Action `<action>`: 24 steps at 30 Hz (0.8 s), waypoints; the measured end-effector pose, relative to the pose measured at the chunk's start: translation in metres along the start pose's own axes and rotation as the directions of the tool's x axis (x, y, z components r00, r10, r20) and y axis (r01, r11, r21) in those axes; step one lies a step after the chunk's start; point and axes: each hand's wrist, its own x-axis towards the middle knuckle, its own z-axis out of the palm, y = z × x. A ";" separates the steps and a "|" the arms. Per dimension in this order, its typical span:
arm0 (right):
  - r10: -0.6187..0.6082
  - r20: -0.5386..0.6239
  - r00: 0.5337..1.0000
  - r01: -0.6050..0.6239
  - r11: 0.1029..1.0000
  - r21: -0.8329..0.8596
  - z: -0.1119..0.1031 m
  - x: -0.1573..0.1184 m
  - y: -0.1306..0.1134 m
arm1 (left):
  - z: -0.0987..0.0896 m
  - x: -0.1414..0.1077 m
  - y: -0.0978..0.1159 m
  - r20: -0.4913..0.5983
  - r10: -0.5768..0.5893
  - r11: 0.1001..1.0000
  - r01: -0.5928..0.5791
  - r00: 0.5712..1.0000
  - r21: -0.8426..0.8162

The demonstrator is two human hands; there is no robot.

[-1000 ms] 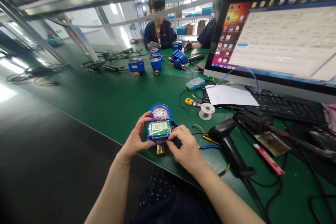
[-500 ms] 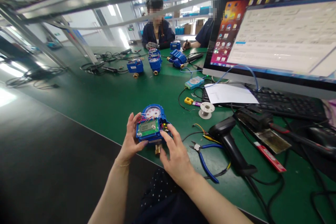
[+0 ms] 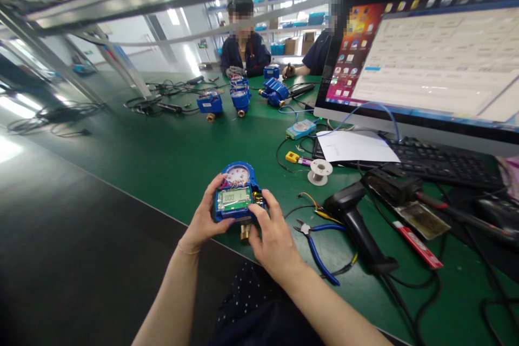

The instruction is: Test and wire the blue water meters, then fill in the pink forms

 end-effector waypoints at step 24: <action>0.111 -0.050 0.993 -0.098 0.973 0.207 -0.004 -0.003 0.001 | -0.029 0.017 -0.015 -0.080 0.031 0.996 -0.037 0.996 -0.076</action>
